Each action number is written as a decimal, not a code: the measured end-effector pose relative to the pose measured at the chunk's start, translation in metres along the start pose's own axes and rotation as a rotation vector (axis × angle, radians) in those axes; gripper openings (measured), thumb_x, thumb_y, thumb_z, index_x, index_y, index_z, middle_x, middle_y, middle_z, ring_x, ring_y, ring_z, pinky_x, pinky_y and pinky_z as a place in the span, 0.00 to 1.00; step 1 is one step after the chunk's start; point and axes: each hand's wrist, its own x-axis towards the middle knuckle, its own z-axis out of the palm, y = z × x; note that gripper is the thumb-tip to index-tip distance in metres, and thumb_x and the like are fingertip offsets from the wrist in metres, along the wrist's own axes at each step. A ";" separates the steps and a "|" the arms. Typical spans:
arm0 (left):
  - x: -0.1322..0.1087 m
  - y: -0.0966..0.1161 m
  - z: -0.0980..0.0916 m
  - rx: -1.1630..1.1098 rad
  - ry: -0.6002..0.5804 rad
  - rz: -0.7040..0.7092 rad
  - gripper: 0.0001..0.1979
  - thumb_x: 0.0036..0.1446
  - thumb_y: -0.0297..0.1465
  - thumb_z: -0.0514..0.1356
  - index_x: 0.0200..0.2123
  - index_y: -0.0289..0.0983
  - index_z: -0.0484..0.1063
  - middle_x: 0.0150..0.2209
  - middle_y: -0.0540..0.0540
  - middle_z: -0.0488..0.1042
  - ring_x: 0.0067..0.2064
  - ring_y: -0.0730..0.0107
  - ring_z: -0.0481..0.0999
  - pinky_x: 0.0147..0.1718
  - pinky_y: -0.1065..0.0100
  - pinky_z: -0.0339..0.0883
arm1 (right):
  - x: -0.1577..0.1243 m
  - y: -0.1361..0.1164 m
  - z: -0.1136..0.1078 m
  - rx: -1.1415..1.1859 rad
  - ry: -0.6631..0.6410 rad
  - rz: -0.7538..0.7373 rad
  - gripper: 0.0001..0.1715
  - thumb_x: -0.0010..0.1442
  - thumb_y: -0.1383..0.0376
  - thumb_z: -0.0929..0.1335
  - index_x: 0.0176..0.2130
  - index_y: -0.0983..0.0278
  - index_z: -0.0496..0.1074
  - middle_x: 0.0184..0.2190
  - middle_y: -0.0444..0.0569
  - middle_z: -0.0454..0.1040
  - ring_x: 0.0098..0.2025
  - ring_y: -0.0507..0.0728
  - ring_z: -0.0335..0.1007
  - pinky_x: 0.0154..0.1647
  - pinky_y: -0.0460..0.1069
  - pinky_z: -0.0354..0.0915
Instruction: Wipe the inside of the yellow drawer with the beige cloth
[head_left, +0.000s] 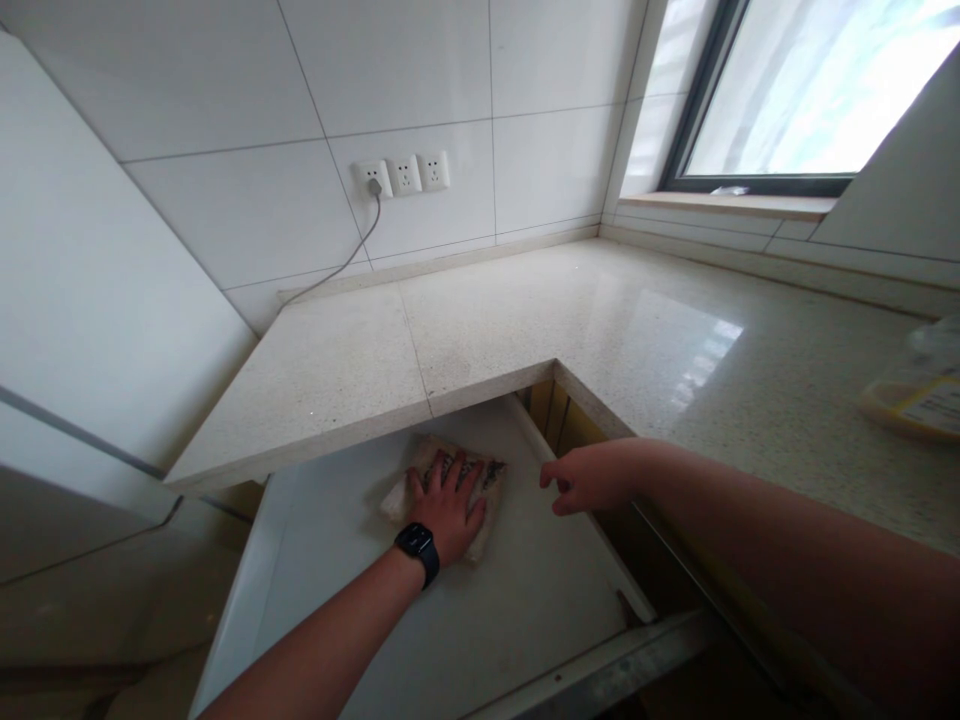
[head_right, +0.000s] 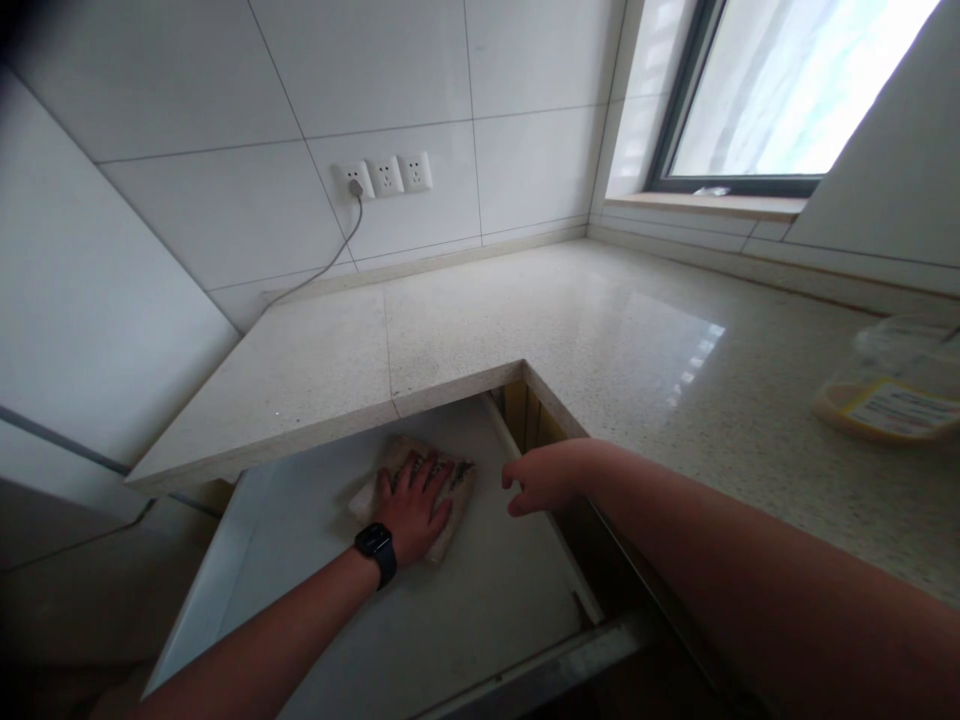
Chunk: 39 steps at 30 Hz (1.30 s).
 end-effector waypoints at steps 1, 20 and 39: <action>0.000 0.000 0.000 -0.001 0.001 0.002 0.31 0.68 0.49 0.43 0.72 0.55 0.51 0.74 0.50 0.46 0.73 0.42 0.41 0.63 0.28 0.34 | 0.000 0.000 0.000 -0.001 0.002 0.000 0.39 0.58 0.47 0.68 0.62 0.61 0.69 0.48 0.56 0.79 0.48 0.67 0.76 0.45 0.56 0.67; -0.013 0.029 -0.001 -0.092 0.003 0.126 0.32 0.67 0.51 0.45 0.72 0.56 0.50 0.74 0.49 0.47 0.73 0.41 0.40 0.63 0.26 0.28 | -0.005 -0.009 -0.004 -0.015 -0.006 0.020 0.38 0.59 0.49 0.67 0.63 0.63 0.69 0.48 0.57 0.79 0.49 0.67 0.76 0.47 0.56 0.67; -0.039 0.065 -0.026 -0.260 -0.122 0.497 0.34 0.65 0.53 0.48 0.72 0.54 0.49 0.74 0.45 0.46 0.73 0.35 0.38 0.59 0.19 0.22 | -0.002 -0.005 -0.001 -0.005 0.004 0.002 0.37 0.58 0.50 0.68 0.62 0.63 0.69 0.48 0.57 0.79 0.49 0.67 0.76 0.47 0.56 0.67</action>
